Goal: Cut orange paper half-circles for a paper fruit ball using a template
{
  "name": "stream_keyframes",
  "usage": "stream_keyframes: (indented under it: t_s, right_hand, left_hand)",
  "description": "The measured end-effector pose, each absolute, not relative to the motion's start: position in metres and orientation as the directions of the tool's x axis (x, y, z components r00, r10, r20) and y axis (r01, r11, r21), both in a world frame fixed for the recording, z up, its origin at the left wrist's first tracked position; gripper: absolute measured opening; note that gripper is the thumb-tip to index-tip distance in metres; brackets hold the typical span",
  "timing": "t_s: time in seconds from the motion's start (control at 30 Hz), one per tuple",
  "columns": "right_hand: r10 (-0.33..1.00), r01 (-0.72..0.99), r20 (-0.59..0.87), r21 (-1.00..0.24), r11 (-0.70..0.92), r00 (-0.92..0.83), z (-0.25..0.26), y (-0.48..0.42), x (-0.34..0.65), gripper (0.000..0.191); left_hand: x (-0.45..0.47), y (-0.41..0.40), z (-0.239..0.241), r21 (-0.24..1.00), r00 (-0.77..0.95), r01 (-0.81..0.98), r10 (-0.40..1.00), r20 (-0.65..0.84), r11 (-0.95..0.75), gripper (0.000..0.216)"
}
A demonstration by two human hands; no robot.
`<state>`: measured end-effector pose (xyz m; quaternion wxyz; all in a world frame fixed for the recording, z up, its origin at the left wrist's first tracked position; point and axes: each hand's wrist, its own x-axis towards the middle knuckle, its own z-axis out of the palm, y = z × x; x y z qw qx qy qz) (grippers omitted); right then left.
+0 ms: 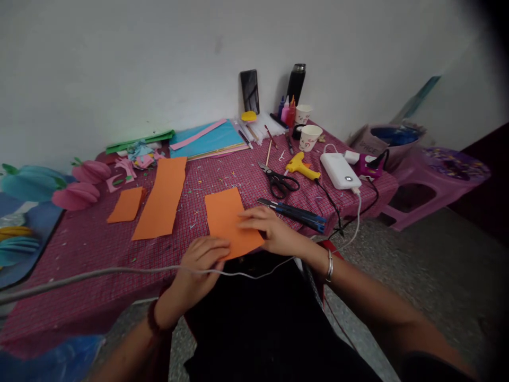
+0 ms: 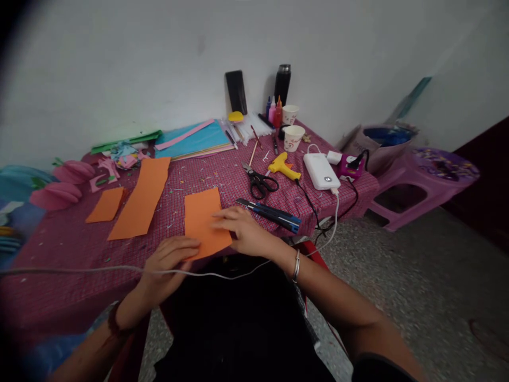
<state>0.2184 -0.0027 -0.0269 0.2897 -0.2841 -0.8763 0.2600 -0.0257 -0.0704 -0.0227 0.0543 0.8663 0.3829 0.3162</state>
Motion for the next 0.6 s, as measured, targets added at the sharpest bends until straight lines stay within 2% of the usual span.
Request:
stream_keyframes:
  t_s: [0.13,0.2,0.3,0.4,0.43,0.53,0.6]
  right_hand:
    - [0.589,0.373,0.294,-0.546,0.75,-0.753,-0.037,-0.002,0.217,0.035]
    - [0.596,0.376,0.293,-0.553,0.744,-0.748,-0.038,-0.003,0.216,0.033]
    - [0.662,0.383,0.318,-0.616,0.689,-0.679,-0.039,-0.004,0.212,0.019]
    - [0.803,0.435,0.284,-0.721,0.54,-0.524,-0.041,-0.003,0.202,0.013]
    - [0.85,0.445,0.261,-0.76,0.473,-0.458,-0.042,-0.003,0.199,0.019]
    - [0.932,0.405,0.195,-0.86,0.312,-0.304,-0.045,-0.002,0.192,0.054]
    - [0.936,0.368,0.21,-0.877,0.308,-0.282,-0.045,-0.003,0.191,0.06]
  left_hand:
    - [-0.03,-0.075,-0.036,0.259,0.625,0.628,0.674,0.395,-0.734,0.034]
    - [-0.03,-0.075,-0.037,0.3,0.614,0.634,0.7,0.366,-0.713,0.032]
    - [-0.025,-0.07,-0.031,0.483,0.438,0.7,0.85,0.292,-0.526,0.021]
    - [-0.02,-0.055,-0.023,0.589,0.164,0.773,0.971,0.176,-0.238,0.026]
    - [-0.019,-0.048,-0.022,0.597,0.103,0.782,0.982,0.158,-0.178,0.026]
    - [-0.018,-0.027,-0.026,0.63,0.024,0.772,0.994,0.104,-0.084,0.022]
    - [-0.019,-0.017,-0.032,0.648,0.011,0.76,0.998,0.07,-0.053,0.018]
